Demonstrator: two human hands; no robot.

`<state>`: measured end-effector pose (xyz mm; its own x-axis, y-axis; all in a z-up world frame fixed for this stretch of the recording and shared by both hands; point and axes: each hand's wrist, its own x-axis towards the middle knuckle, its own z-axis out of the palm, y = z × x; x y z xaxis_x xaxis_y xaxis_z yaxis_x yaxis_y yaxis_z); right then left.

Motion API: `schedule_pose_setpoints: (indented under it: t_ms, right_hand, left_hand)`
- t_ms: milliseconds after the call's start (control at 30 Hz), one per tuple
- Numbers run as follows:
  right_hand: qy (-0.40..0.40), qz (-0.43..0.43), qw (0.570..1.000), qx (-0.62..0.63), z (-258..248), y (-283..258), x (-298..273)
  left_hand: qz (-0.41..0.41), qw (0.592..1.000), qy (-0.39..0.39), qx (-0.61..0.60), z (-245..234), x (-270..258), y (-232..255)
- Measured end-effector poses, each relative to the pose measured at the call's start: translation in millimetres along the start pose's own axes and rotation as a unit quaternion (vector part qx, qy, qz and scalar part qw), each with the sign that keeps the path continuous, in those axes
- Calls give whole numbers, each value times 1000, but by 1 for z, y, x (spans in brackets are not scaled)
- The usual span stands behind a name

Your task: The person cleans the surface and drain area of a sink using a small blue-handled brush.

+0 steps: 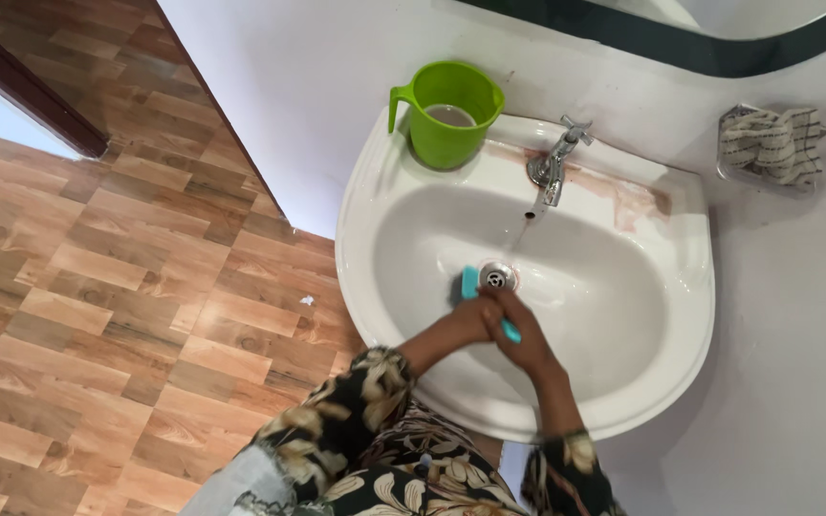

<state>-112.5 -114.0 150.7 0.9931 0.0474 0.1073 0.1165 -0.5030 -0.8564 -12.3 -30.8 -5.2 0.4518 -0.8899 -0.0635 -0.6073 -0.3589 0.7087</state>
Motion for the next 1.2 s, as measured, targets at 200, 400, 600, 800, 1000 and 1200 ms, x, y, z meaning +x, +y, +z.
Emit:
schedule_pose_setpoints:
  t_ms: [200,400,600,800,1000,1200]
  right_hand:
    - [-45,136,990,-13,-15,-33,-10]
    - [40,9,997,-72,22,-39,-14]
    - [-34,111,990,-76,-10,-53,15]
    - [-55,142,979,-133,-8,-79,-21]
    - [-34,-1,998,-53,-7,-47,10]
    - [-130,219,956,-148,-31,-61,-27]
  left_hand:
    - [130,981,-14,-143,9,-12,-2]
    - [144,989,37,25,27,-28,-32]
    - [40,995,-48,-72,-16,-8,-3]
    - [90,989,-53,-107,3,-52,20]
    - [74,996,53,-23,2,-22,-5]
    - [136,975,78,-158,36,-40,31]
